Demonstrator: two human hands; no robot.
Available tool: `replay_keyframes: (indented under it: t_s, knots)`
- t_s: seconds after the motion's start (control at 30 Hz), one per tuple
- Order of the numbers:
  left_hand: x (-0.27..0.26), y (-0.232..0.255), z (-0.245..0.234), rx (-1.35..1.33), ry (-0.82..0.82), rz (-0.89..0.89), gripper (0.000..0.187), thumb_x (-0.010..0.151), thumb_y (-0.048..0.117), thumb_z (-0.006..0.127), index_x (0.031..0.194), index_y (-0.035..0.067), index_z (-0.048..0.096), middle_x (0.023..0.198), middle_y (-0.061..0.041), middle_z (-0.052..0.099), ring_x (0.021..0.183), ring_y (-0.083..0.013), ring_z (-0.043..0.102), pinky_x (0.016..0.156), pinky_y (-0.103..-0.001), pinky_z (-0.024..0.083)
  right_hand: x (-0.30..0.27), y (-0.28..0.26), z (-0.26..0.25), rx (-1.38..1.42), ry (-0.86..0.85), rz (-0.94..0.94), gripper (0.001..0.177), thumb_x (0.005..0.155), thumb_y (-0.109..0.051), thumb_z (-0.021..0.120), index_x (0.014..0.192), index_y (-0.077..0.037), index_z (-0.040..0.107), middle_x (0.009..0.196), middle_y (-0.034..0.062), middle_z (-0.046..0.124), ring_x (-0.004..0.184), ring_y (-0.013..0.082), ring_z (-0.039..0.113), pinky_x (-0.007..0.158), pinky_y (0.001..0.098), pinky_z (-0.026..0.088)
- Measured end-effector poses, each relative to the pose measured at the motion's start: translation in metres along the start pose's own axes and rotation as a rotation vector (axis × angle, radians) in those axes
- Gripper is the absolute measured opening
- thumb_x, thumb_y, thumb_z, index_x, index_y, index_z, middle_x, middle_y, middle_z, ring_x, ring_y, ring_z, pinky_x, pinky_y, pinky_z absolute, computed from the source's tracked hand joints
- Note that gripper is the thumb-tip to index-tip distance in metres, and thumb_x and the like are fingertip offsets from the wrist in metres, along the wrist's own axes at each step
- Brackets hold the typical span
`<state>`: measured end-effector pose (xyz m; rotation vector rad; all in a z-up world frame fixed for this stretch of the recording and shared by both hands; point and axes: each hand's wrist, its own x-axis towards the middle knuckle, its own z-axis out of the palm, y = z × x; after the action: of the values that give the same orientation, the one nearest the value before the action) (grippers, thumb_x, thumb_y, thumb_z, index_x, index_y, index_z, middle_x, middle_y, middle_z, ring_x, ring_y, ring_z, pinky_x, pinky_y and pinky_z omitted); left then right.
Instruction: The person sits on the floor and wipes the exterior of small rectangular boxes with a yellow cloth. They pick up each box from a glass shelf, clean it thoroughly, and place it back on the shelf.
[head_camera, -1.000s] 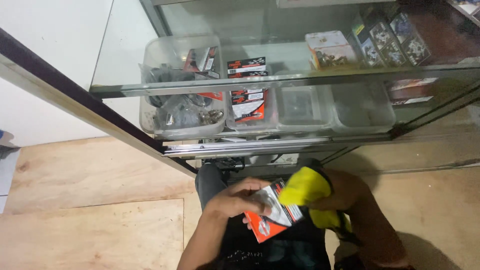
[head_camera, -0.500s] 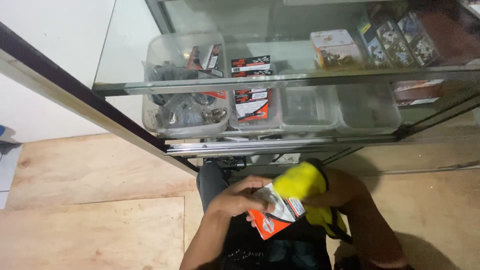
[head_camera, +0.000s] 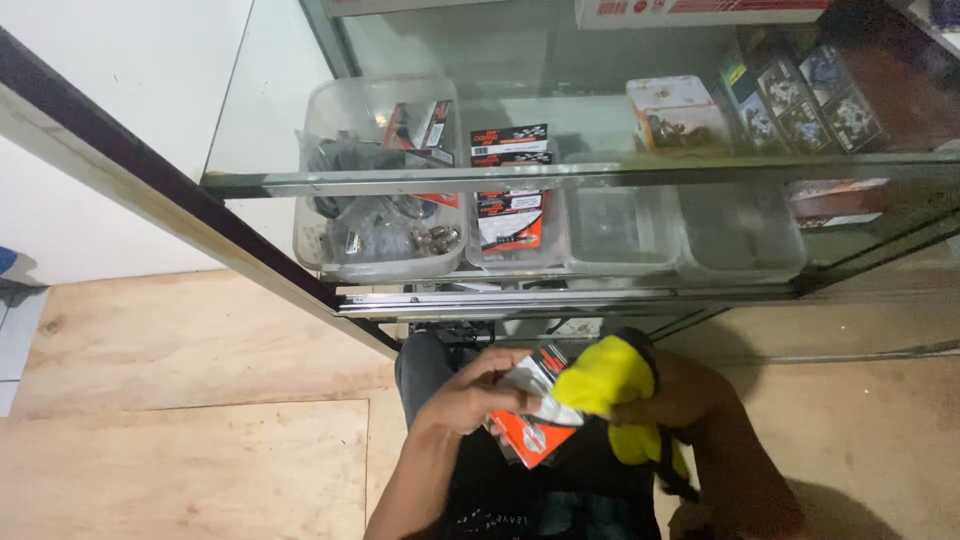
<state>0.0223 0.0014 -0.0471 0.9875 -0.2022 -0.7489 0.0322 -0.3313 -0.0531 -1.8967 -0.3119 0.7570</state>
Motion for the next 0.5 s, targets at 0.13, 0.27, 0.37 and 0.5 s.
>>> replay_keyframes:
  t_s: [0.13, 0.27, 0.37, 0.5]
  knots:
    - [0.016, -0.008, -0.016, 0.089, 0.095, 0.361, 0.04, 0.078, 0.007, 0.074, 0.113, -0.011, 0.07, 0.073, -0.02, 0.068, 0.051, -0.0242, 0.065, 0.045, -0.027, 0.054, -0.007, 0.007, 0.002, -0.012, 0.089, 0.049, 0.054, 0.06, -0.021, 0.104, 0.106, -0.004, 0.079, 0.095, 0.0184, 0.088, 0.089, 0.0318, 0.083, 0.088, 0.0484, 0.064]
    - [0.007, 0.021, 0.011, 0.305, 0.234, 0.588, 0.045, 0.084, 0.003, 0.073, 0.128, -0.004, 0.066, 0.096, -0.017, 0.072, 0.086, -0.0234, 0.065, 0.075, -0.036, 0.055, 0.002, -0.022, 0.022, 0.287, 0.24, -0.104, 0.032, 0.063, -0.013, 0.098, 0.086, 0.0, 0.081, 0.078, 0.0165, 0.083, 0.07, 0.0297, 0.076, 0.075, 0.0511, 0.064]
    - [-0.002, 0.057, 0.056, 0.49, 0.353, 0.64, 0.051, 0.087, 0.005, 0.076, 0.135, 0.001, 0.058, 0.102, -0.019, 0.071, 0.093, -0.0243, 0.065, 0.08, -0.037, 0.054, 0.026, -0.071, 0.011, 0.212, 0.359, -0.498, 0.015, 0.074, -0.014, 0.087, 0.077, -0.004, 0.077, 0.074, 0.0122, 0.076, 0.065, 0.0222, 0.068, 0.07, 0.0395, 0.059]
    - [0.001, 0.076, 0.066, 0.776, 0.327, 0.761, 0.061, 0.083, -0.002, 0.075, 0.139, 0.0, 0.051, 0.124, -0.03, 0.067, 0.123, -0.0524, 0.06, 0.098, -0.059, 0.051, 0.03, -0.08, 0.019, 0.231, 0.424, -0.443, 0.022, 0.071, -0.011, 0.092, 0.085, -0.004, 0.077, 0.067, 0.0128, 0.081, 0.055, 0.0188, 0.077, 0.057, 0.0353, 0.065]
